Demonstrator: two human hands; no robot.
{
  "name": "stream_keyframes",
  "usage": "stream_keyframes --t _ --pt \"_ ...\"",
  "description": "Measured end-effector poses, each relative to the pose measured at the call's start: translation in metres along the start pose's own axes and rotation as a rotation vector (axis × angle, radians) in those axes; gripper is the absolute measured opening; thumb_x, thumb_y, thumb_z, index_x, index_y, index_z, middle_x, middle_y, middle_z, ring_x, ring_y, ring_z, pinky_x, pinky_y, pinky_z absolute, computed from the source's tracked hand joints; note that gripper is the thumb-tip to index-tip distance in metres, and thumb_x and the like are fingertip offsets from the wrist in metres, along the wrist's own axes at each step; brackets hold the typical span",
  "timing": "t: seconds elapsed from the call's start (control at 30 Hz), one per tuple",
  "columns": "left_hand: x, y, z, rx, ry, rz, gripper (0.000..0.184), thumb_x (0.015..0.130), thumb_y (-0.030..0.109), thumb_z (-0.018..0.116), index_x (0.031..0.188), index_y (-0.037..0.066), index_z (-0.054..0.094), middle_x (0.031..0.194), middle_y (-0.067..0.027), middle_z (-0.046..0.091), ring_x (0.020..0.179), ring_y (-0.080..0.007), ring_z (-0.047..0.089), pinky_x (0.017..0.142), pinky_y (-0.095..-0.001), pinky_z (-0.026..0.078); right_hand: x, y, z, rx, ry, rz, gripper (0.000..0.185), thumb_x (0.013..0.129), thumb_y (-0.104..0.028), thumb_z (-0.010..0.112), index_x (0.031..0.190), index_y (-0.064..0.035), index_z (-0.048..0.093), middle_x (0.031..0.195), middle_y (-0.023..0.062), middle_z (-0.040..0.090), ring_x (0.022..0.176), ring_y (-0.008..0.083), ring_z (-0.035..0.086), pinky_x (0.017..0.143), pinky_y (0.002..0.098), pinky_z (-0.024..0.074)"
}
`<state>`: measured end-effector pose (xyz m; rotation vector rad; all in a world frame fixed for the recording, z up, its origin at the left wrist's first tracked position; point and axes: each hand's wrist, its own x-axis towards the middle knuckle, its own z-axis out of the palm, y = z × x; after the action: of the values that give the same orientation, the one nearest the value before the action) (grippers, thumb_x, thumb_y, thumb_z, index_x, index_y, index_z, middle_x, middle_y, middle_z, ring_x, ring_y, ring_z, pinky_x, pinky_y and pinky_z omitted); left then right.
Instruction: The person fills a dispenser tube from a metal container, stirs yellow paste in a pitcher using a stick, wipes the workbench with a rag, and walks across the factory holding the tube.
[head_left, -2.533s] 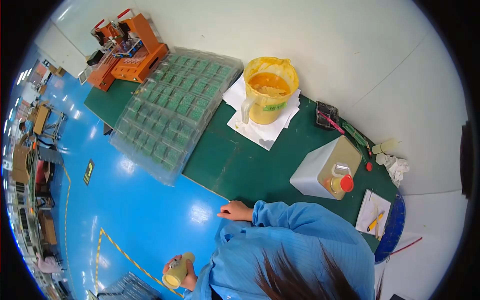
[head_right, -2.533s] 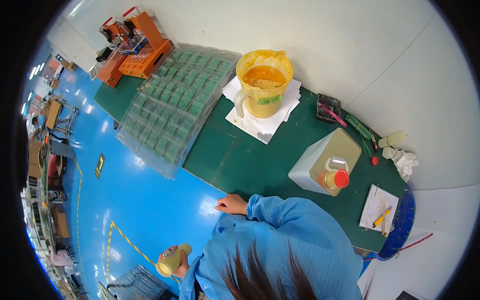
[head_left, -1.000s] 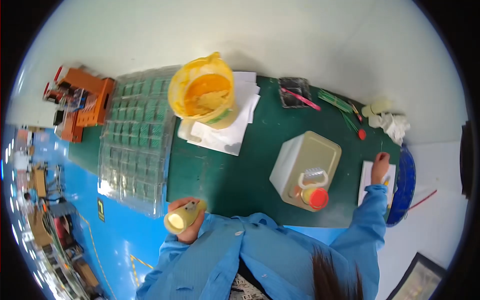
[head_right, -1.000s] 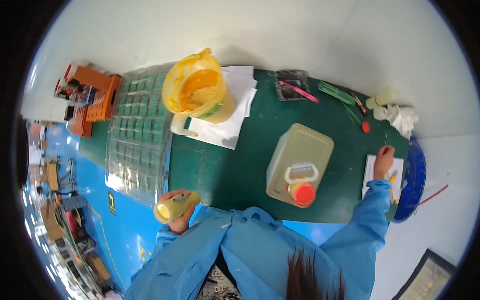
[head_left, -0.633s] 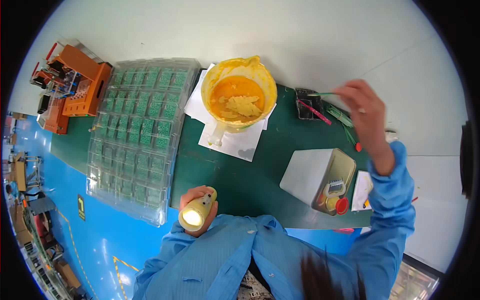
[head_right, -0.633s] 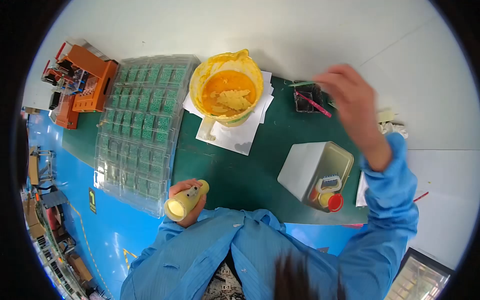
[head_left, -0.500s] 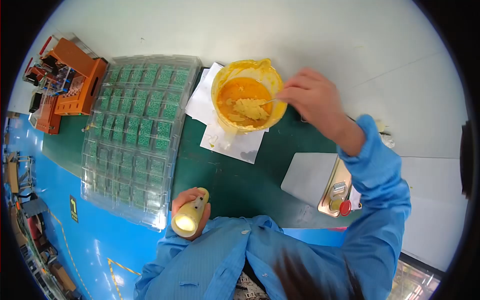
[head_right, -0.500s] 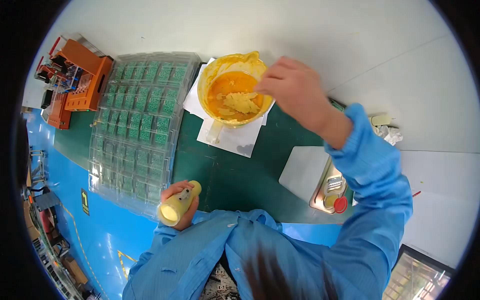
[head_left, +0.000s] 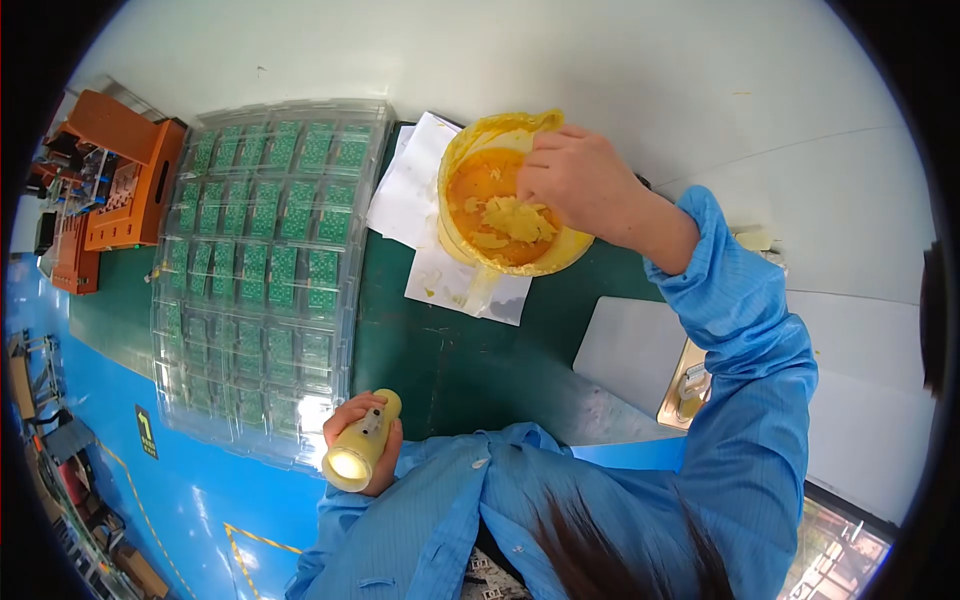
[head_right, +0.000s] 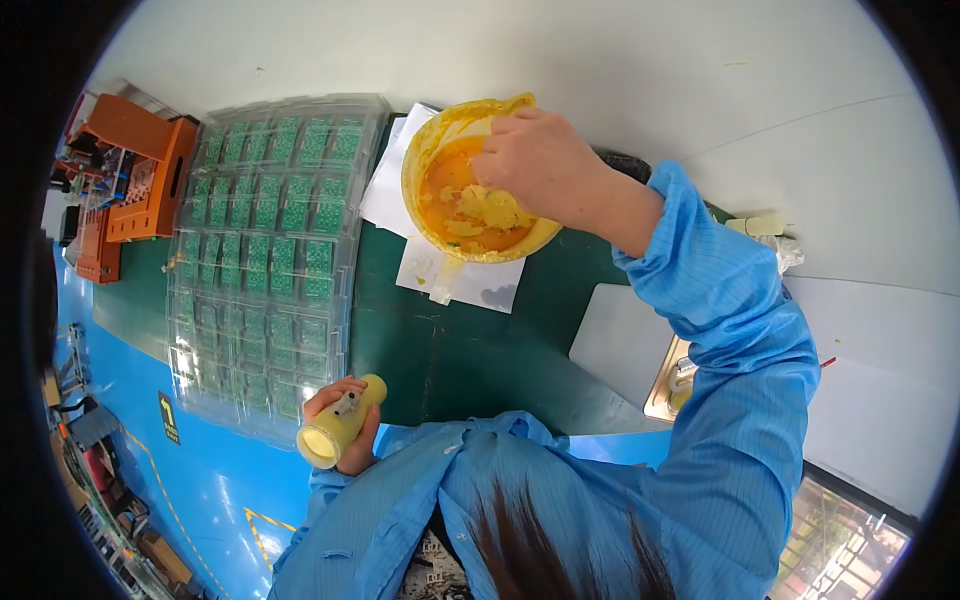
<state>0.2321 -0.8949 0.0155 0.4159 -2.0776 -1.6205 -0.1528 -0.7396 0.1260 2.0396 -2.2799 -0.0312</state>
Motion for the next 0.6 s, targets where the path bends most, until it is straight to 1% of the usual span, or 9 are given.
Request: stream_keyframes --t 0.07,0.17,0.27,0.37,0.47,0.57,0.6 --pt "0.001 -0.001 0.002 -0.009 -0.031 -0.010 0.058 0.073 -0.013 0.070 0.118 0.009 0.040 0.107 -0.0148 0.061 0.105 -0.0271 0.062 0.106 -0.0541 0.044 0.002 0.003 -0.002 0.023 0.121 -0.016 0.006 0.073 -0.008 0.067 0.076 -0.0142 0.068 0.077 -0.0005 0.067 0.086 0.0196 0.064 0.080 0.0342 0.0502" --pt "0.002 -0.005 0.007 -0.024 -0.041 -0.008 0.057 0.076 -0.010 0.071 0.120 0.008 0.040 0.109 -0.0151 0.061 0.106 -0.0266 0.063 0.106 -0.0519 0.044 0.000 0.005 0.025 0.025 -0.010 -0.065 0.004 0.074 -0.011 0.066 0.075 -0.0143 0.069 0.076 0.0009 0.066 0.082 0.0202 0.065 0.078 0.0346 0.0509" --pt "0.005 -0.004 0.011 -0.015 -0.035 0.001 0.057 0.075 -0.011 0.071 0.120 0.009 0.040 0.109 -0.0156 0.061 0.106 -0.0268 0.063 0.106 -0.0525 0.044 0.002 0.005 0.018 -0.044 -0.002 -0.069 0.004 0.076 -0.013 0.065 0.074 -0.0146 0.069 0.073 0.0020 0.065 0.080 0.0213 0.065 0.076 0.0348 0.0513" --pt "0.008 -0.008 0.013 -0.024 -0.038 -0.020 0.058 0.074 -0.011 0.071 0.119 0.009 0.040 0.108 -0.0161 0.061 0.105 -0.0270 0.063 0.106 -0.0527 0.044 0.008 -0.001 0.007 0.056 0.155 -0.072 0.005 0.075 -0.014 0.065 0.072 -0.0144 0.070 0.072 0.0028 0.066 0.081 0.0216 0.066 0.074 0.0347 0.0513" --pt "0.013 -0.007 0.016 0.005 -0.046 -0.045 0.058 0.074 -0.012 0.071 0.119 0.009 0.040 0.108 -0.0166 0.061 0.105 -0.0273 0.063 0.106 -0.0528 0.044 0.018 -0.012 0.016 0.173 0.178 -0.159 0.006 0.074 -0.016 0.065 0.070 -0.0140 0.070 0.070 0.0039 0.067 0.081 0.0217 0.066 0.073 0.0346 0.0508" --pt "0.017 -0.010 0.019 0.004 -0.050 -0.032 0.058 0.073 -0.012 0.071 0.118 0.009 0.040 0.108 -0.0166 0.062 0.105 -0.0275 0.063 0.106 -0.0531 0.044 0.022 -0.015 0.031 0.158 0.103 -0.227 0.007 0.073 -0.017 0.066 0.070 -0.0138 0.071 0.070 0.0049 0.067 0.080 0.0215 0.067 0.073 0.0355 0.0505" --pt "0.019 -0.011 0.020 0.001 -0.052 -0.025 0.058 0.073 -0.011 0.071 0.119 0.009 0.040 0.108 -0.0166 0.062 0.105 -0.0275 0.063 0.106 -0.0533 0.044 0.022 -0.014 0.028 0.144 0.066 -0.208 0.005 0.073 -0.017 0.066 0.073 -0.0137 0.069 0.073 0.0022 0.067 0.083 0.0201 0.065 0.076 0.0339 0.0490"
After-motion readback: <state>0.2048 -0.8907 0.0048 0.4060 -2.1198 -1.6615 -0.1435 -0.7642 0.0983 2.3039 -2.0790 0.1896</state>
